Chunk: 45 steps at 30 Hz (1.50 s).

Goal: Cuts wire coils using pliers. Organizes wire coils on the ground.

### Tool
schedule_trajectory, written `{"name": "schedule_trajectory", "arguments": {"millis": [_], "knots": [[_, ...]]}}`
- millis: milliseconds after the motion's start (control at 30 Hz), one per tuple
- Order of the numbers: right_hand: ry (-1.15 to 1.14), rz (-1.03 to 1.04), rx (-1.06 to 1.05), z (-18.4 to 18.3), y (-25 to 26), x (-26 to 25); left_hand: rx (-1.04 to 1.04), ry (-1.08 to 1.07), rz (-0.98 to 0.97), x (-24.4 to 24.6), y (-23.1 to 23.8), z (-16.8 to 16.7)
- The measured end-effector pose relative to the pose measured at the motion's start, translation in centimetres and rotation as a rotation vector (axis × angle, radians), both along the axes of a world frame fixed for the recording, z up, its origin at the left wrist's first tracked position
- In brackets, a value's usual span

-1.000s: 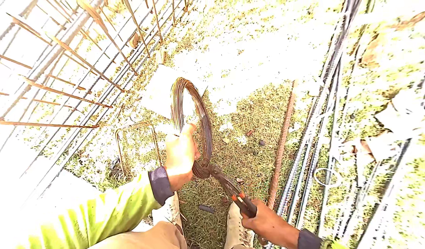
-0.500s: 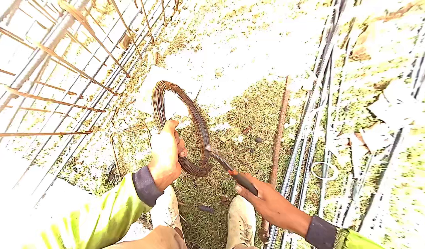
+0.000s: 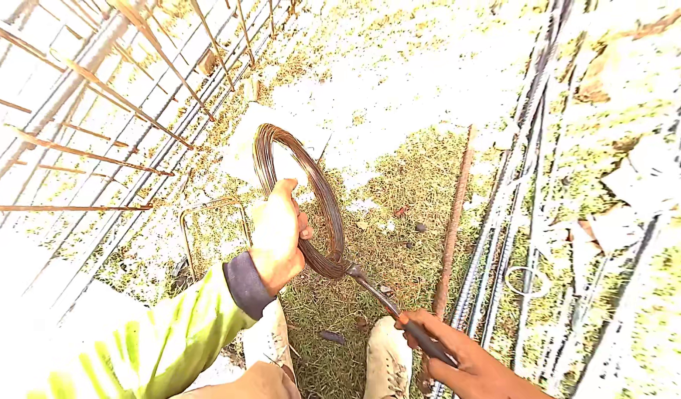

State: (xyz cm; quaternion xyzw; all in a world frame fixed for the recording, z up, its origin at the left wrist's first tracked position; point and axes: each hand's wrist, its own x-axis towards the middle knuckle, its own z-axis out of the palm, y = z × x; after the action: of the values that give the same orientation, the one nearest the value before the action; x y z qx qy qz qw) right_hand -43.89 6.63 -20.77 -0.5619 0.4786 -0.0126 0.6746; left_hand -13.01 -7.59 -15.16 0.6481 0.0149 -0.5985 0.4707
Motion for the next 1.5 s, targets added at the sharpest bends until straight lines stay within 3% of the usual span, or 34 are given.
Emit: {"name": "schedule_trajectory", "arguments": {"millis": [200, 333, 433, 567, 667, 833, 900, 1033, 1200, 1333, 1433, 1500], "knots": [[0.054, 0.022, -0.047, 2.0, -0.1, 0.3, 0.028, -0.004, 0.001, -1.7, -1.1, 0.9], [0.156, 0.126, -0.056, 4.3, -1.8, 0.7, 0.086, -0.027, -0.125, -2.3, -0.9, 5.7], [0.271, 0.207, -0.056, 6.1, -3.2, 1.3, 0.069, -0.010, -0.139, -2.7, -1.0, 6.4], [0.475, 0.258, -0.222, 7.8, -4.0, 2.2, 0.033, 0.012, -0.133, -2.8, -0.8, 6.8], [0.555, 0.229, -0.339, 6.9, -3.7, 2.3, 0.042, -0.001, -0.114, -2.6, -1.0, 6.2], [0.471, 0.112, -0.413, 4.1, -1.7, 1.6, 0.072, -0.019, -0.047, -2.1, -1.5, 7.9], [0.450, 0.070, -0.493, 3.5, -1.2, 1.1, 0.026, 0.007, 0.026, -1.7, -2.1, 7.1], [0.493, 0.014, -0.681, 2.7, -0.6, 0.1, -0.120, 0.107, 0.188, 0.3, -4.3, 0.5], [0.539, -0.043, -0.882, -0.2, 1.1, -0.7, -0.122, 0.188, 0.284, 0.7, -5.0, 0.9], [0.346, -0.151, -0.590, -0.8, 1.4, -1.0, -0.124, 0.215, 0.363, 0.6, -5.5, 1.3], [0.026, -0.388, -0.042, 0.0, 0.2, -0.5, -0.127, 0.222, 0.367, 0.5, -5.5, 1.3], [-0.116, -0.414, 0.224, -0.3, -0.6, -1.0, -0.136, 0.236, 0.382, 0.6, -5.7, 1.1]]}}
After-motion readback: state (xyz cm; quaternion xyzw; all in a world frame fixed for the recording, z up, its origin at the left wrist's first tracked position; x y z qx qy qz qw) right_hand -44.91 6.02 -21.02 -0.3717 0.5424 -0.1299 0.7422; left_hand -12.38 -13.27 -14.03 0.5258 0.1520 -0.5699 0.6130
